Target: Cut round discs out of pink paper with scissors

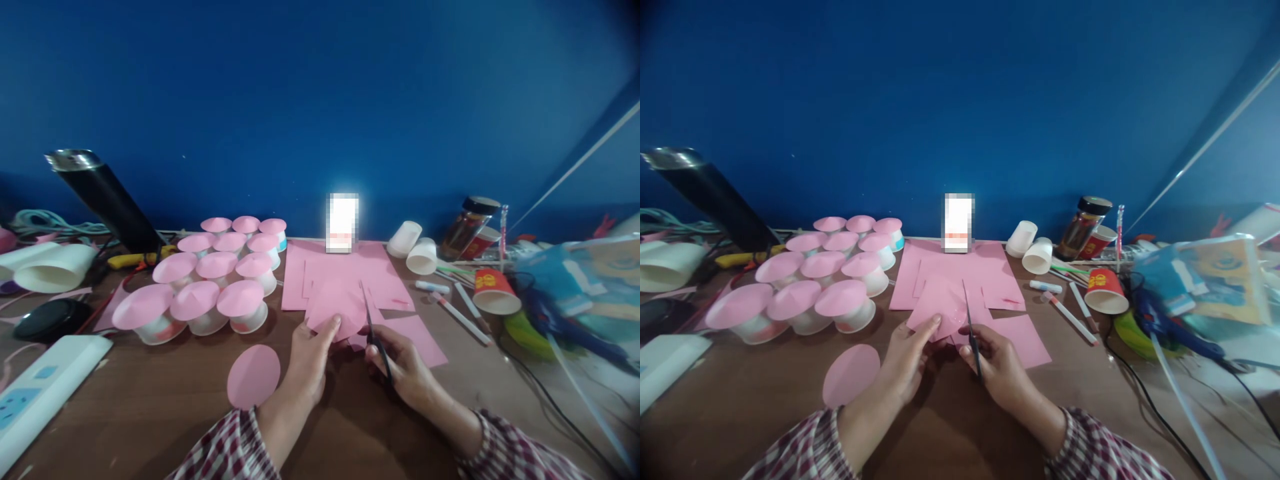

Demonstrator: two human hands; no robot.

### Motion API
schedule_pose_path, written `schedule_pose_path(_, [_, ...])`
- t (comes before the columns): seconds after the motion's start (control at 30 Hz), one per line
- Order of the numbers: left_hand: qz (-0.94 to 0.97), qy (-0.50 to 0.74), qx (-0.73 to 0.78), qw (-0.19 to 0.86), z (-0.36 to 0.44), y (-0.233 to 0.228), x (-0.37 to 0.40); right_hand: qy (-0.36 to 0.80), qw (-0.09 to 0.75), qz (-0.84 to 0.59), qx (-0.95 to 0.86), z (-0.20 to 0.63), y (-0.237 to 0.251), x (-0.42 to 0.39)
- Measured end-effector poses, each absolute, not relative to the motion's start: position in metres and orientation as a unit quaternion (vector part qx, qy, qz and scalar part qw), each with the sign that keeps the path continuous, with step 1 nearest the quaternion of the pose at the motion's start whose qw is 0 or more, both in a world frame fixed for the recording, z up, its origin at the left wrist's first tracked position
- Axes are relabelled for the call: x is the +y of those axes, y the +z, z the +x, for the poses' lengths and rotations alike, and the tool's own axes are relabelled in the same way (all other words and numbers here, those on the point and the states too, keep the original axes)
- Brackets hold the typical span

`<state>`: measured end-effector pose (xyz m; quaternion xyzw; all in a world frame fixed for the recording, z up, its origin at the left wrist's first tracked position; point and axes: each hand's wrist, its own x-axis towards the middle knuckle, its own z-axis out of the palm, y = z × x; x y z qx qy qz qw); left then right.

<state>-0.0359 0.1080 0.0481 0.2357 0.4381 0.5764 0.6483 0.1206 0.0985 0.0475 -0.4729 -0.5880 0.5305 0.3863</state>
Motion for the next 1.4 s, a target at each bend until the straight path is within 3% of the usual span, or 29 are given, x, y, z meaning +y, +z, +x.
schedule_pose_path(1.4, [0.199,0.580,0.447,0.651,-0.0349,0.0502,0.1091,0.505,0.351,-0.506,-0.604,0.1244,0.0511,0.1000])
